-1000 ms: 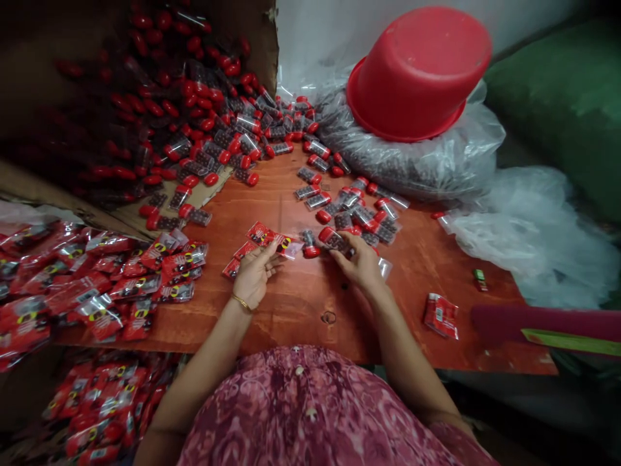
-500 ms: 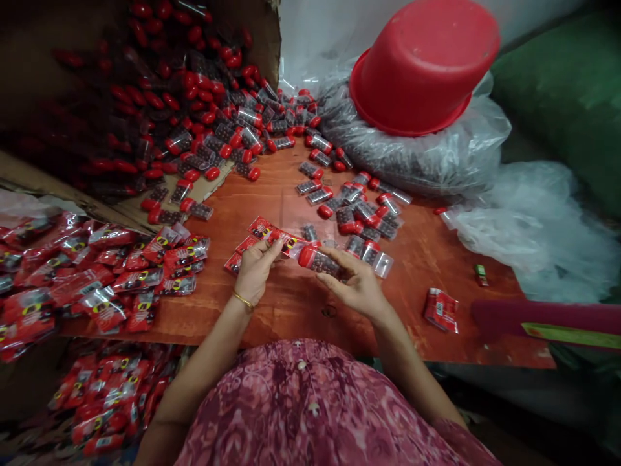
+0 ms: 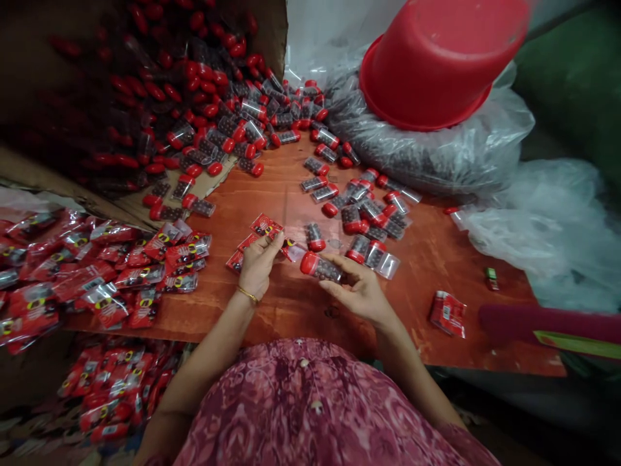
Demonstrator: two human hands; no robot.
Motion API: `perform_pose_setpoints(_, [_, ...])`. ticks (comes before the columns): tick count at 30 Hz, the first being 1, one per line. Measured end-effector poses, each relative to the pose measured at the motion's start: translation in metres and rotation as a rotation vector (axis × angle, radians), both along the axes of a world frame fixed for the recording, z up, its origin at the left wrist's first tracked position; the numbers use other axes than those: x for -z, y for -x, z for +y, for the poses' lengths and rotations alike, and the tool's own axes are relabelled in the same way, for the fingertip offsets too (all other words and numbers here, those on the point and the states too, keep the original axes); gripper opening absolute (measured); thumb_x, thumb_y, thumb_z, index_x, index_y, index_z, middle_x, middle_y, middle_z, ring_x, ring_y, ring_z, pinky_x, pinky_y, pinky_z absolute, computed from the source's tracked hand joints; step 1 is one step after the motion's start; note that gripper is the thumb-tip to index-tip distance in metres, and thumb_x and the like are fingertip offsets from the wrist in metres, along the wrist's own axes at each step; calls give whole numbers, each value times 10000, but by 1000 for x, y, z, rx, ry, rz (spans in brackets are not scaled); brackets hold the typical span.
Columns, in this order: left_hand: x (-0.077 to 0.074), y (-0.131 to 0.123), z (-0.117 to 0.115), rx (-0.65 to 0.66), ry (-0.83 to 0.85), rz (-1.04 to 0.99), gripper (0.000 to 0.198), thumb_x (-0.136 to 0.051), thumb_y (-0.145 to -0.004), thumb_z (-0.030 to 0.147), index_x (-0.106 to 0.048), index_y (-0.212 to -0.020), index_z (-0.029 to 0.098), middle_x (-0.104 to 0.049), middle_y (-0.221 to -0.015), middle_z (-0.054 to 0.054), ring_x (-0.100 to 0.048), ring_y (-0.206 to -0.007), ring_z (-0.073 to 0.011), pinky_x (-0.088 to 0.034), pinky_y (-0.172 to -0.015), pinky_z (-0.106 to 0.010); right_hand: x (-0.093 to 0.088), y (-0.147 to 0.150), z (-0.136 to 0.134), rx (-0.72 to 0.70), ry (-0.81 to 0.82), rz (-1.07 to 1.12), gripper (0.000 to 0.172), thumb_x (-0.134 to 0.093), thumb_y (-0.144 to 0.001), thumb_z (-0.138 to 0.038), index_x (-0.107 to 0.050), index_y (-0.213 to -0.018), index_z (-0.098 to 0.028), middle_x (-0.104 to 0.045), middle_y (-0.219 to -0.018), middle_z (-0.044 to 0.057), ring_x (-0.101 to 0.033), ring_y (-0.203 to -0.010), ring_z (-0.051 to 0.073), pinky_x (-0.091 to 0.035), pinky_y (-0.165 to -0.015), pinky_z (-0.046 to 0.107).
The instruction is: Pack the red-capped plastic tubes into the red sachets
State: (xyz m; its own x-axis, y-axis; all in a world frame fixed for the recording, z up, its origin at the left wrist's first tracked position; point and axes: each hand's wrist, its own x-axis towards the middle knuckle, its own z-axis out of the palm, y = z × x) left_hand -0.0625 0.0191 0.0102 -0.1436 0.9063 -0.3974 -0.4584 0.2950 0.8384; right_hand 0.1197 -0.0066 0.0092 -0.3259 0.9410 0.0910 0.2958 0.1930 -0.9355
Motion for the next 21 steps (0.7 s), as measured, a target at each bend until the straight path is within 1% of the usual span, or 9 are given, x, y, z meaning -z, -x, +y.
perform_pose_setpoints(3, [-2,1,0,16,8,-14,370,-765,-534,456,-657,-686,137,-627,-633,18,-542,-560,-73,-442,-563,-197,-2,-1,-2,-22,6,-1,423,-641,-752,-287,-592,-1152,-157,-660,-1107,96,-621,-1004,228,-483,-889,349])
perform_pose_setpoints(8, [0,2,-2,55,-70,-6,356,-754,-562,450,-666,-713,140,-638,-659,14,-551,-599,-74,-436,-595,-191,2,4,-1,-50,84,38,417,-638,-753,-302,-590,-1142,-161,-666,-1089,87,-627,-984,223,-490,-876,353])
perform_pose_setpoints(10, [1,2,-3,74,-91,4,337,-744,-584,439,-662,-719,141,-642,-669,11,-561,-616,-82,-441,-612,-198,6,7,0,-30,118,82,416,-636,-754,-327,-590,-1137,-171,-665,-1082,80,-630,-963,218,-499,-857,353])
perform_pose_setpoints(13, [2,1,-4,64,-99,-1,330,-734,-599,436,-647,-727,145,-641,-673,11,-568,-624,-92,-449,-626,-212,11,11,1,20,124,105,414,-632,-755,-349,-588,-1130,-179,-664,-1057,74,-631,-923,208,-508,-828,350])
perform_pose_setpoints(15, [2,-2,-5,52,-104,-27,330,-751,-581,414,-639,-744,150,-648,-694,13,-573,-631,-92,-458,-651,-221,13,15,1,33,94,82,408,-626,-759,-342,-583,-1132,-183,-665,-1039,70,-630,-902,201,-510,-812,344])
perform_pose_setpoints(18, [2,-9,-7,40,-91,-72,350,-798,-520,341,-631,-764,153,-667,-724,15,-583,-638,-86,-465,-688,-226,16,22,-1,69,-14,4,384,-614,-763,-313,-587,-1121,-178,-665,-1003,72,-624,-883,198,-507,-799,336])
perform_pose_setpoints(21, [4,-17,-9,-18,-44,-117,368,-811,-492,295,-613,-769,155,-670,-712,21,-590,-628,-80,-466,-692,-225,22,32,-2,176,-124,-60,378,-598,-766,-284,-582,-1124,-163,-651,-1031,97,-610,-931,212,-489,-840,347])
